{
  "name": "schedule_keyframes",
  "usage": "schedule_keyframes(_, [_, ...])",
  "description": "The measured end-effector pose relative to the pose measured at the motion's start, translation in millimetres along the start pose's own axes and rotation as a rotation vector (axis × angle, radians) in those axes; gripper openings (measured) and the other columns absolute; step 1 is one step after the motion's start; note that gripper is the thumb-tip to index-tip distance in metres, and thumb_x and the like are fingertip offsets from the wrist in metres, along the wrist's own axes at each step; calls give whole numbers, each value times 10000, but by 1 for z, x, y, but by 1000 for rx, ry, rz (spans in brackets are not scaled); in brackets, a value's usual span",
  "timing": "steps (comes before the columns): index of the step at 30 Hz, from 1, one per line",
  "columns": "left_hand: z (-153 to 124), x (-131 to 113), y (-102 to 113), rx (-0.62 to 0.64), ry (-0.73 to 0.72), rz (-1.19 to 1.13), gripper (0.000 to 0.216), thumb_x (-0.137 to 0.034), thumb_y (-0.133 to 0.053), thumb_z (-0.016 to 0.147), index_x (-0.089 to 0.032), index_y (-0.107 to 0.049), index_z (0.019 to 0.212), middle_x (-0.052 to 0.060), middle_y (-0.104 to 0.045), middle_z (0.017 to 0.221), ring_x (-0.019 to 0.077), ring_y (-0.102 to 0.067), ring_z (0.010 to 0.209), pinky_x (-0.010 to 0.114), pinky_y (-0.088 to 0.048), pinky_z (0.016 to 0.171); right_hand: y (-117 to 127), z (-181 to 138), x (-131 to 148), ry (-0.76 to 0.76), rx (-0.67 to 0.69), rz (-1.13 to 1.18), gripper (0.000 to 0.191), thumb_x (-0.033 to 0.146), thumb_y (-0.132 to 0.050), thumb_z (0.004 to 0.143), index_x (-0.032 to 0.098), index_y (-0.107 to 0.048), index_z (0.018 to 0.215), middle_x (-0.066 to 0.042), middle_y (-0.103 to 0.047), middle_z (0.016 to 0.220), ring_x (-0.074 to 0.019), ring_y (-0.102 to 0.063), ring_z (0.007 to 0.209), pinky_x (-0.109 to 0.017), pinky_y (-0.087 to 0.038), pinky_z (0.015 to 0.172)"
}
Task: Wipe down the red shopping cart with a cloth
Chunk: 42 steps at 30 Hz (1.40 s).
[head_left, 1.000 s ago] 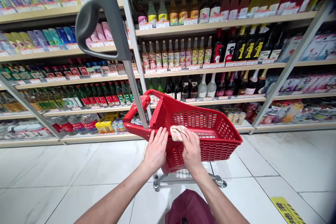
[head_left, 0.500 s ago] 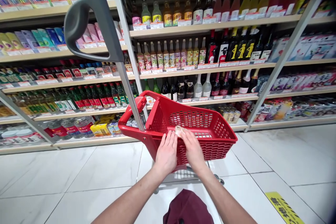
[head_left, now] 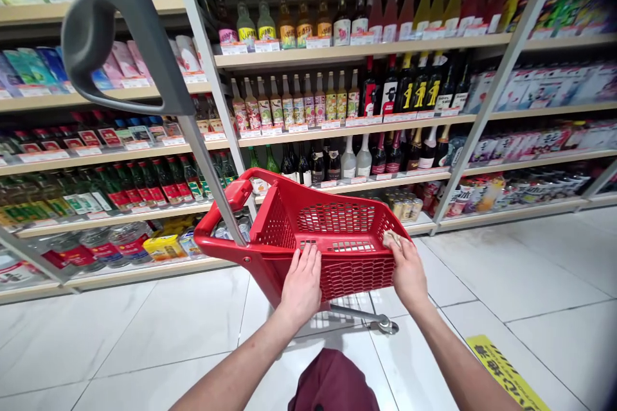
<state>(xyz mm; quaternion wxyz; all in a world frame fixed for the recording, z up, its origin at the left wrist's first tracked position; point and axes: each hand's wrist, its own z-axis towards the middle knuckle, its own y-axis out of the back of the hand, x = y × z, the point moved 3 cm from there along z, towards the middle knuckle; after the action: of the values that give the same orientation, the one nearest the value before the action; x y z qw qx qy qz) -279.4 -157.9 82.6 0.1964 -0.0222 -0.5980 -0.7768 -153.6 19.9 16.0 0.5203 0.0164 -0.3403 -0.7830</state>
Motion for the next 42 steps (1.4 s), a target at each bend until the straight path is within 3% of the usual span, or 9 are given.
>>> schedule_keyframes(6, [20, -23, -8, 44, -30, -45, 658, -201, -399, 733, -28, -246, 1349, 141, -232, 1435, 240, -150, 1337, 415, -128, 1087, -3, -5, 11, 136, 96, 76, 715, -58, -291, 687, 253, -357, 1327, -28, -344, 1397, -187, -200, 1322, -438, -322, 1029])
schedule_keyframes(11, [20, -26, -15, 29, -42, -11, 659, -213, -399, 734, -29, -248, 1349, 143, -240, 1432, 250, -161, 1333, 424, -122, 1085, 4, -11, -13, -7, -10, 28, 763, -65, -282, 673, 254, -270, 1366, -26, -284, 1427, -206, -186, 1327, -474, -301, 1040])
schedule_keyframes(15, [18, -25, -17, 11, -39, 2, 663, -211, -396, 742, -28, -225, 1356, 137, -208, 1443, 245, -134, 1339, 419, -117, 1087, 2, -16, -21, 104, 65, 73, 733, -61, -269, 706, 259, -270, 1366, -30, -315, 1411, -200, -207, 1321, -458, -314, 1038])
schedule_keyframes(20, [17, -25, -20, -1, -50, -5, 666, -208, -397, 747, -34, -210, 1362, 124, -172, 1455, 245, -98, 1344, 414, -118, 1089, 10, -18, -31, -90, -84, 37, 693, -31, -274, 721, 230, -281, 1362, -63, -318, 1405, -222, -210, 1318, -505, -293, 1034])
schedule_keyframes(24, [16, -25, -20, -5, -29, -6, 681, -213, -411, 741, -31, -203, 1363, 131, -172, 1454, 245, -97, 1345, 418, -121, 1088, -1, -27, 1, 111, 23, 154, 720, -53, -247, 730, 255, -221, 1381, -42, -316, 1409, -202, -204, 1322, -466, -319, 1034])
schedule_keyframes(27, [14, -24, -20, -6, -63, 2, 688, -215, -410, 743, -45, -183, 1370, 116, -165, 1458, 225, -95, 1347, 399, -121, 1091, -7, -55, -4, 143, -16, 131, 750, -58, -272, 717, 269, -189, 1387, -40, -264, 1434, -221, -191, 1325, -484, -313, 1035])
schedule_keyframes(32, [14, -21, -21, -10, -69, 5, 695, -215, -416, 732, -36, -193, 1366, 122, -176, 1455, 235, -91, 1346, 404, -112, 1092, -2, -97, -36, 50, 33, 47, 803, -69, -262, 650, 294, -259, 1366, -8, -343, 1396, -188, -292, 1289, -406, -382, 1013])
schedule_keyframes(37, [14, -20, -17, -26, -62, -3, 704, -200, -426, 713, -46, -205, 1363, 121, -171, 1457, 228, -84, 1348, 405, -117, 1091, 13, -56, -10, 46, -111, 126, 645, -6, -292, 755, 213, -284, 1362, -67, -359, 1383, -216, -291, 1289, -465, -324, 1038])
schedule_keyframes(42, [8, -14, -13, -26, -26, 11, 686, -193, -417, 716, -52, -223, 1358, 122, -183, 1454, 221, -95, 1347, 409, -131, 1085, -7, -73, 4, 210, 58, 94, 592, -28, -291, 752, 227, -439, 1266, -63, -546, 1213, -182, -381, 1238, -379, -463, 924])
